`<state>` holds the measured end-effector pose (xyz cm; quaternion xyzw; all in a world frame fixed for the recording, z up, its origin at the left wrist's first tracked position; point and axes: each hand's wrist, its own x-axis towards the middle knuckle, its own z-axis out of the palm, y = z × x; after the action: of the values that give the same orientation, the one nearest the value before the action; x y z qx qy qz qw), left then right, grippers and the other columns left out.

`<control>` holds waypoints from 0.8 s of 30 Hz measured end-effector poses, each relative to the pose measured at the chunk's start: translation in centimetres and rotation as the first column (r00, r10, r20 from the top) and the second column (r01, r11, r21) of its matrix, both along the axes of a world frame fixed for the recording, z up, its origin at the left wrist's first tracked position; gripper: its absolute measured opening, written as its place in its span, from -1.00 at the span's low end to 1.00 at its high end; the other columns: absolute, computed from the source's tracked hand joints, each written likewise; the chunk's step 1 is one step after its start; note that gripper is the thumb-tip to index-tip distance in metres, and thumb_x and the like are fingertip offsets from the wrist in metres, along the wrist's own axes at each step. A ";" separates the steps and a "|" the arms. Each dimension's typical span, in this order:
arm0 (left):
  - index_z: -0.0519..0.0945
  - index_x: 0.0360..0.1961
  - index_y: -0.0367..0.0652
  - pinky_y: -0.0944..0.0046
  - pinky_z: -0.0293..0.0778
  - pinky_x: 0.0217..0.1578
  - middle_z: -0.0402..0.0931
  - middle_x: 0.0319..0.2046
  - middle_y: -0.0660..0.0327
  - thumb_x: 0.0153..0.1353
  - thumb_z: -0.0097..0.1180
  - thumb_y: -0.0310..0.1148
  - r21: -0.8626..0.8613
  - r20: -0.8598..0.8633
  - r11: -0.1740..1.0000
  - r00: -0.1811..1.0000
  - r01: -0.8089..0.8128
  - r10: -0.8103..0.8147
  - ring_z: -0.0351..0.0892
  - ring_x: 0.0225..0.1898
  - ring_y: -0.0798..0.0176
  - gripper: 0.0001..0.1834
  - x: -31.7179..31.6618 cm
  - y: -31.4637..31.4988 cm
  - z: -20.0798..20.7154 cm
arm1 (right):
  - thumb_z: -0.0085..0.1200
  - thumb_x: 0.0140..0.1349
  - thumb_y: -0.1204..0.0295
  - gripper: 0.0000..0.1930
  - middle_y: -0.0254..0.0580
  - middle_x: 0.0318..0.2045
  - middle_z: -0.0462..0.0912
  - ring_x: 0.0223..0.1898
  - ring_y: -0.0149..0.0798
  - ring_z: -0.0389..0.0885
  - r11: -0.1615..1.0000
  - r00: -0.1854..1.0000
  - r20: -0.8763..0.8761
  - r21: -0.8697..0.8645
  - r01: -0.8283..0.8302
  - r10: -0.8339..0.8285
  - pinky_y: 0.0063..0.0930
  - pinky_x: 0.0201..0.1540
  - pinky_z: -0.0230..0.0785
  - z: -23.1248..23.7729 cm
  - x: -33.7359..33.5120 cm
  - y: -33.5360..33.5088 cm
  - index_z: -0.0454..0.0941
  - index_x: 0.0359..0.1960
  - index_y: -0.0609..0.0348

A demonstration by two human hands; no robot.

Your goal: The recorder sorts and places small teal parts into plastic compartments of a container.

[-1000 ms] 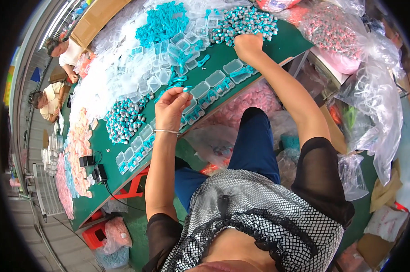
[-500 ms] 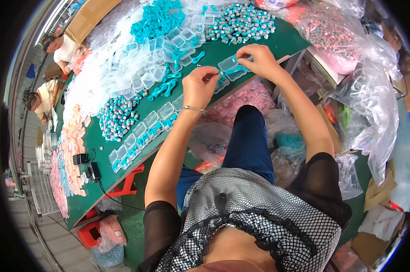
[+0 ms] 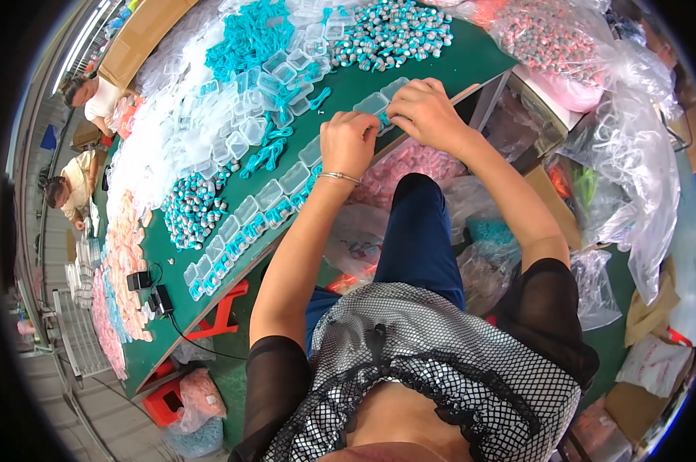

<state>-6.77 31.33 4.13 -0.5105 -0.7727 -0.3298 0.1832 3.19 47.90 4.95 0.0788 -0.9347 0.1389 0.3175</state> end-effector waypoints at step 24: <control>0.69 -0.55 0.03 0.03 0.29 -0.24 0.56 -0.38 0.25 -0.10 0.24 -0.28 -0.277 0.014 0.929 0.965 -0.248 0.262 0.51 -0.22 0.11 -0.92 0.8 0.5 1.6 | 0.17 0.03 0.47 -0.91 -0.31 -0.30 0.54 -0.15 -0.20 0.47 1.000 0.996 0.092 -0.002 0.018 -0.018 -0.25 0.00 0.22 0.0 -0.2 -0.2 0.59 -0.39 0.09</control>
<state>-5.96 31.84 5.75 -0.4178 -0.8747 -0.2067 0.1328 3.01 47.72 4.94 0.0635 -0.9488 0.1407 0.2756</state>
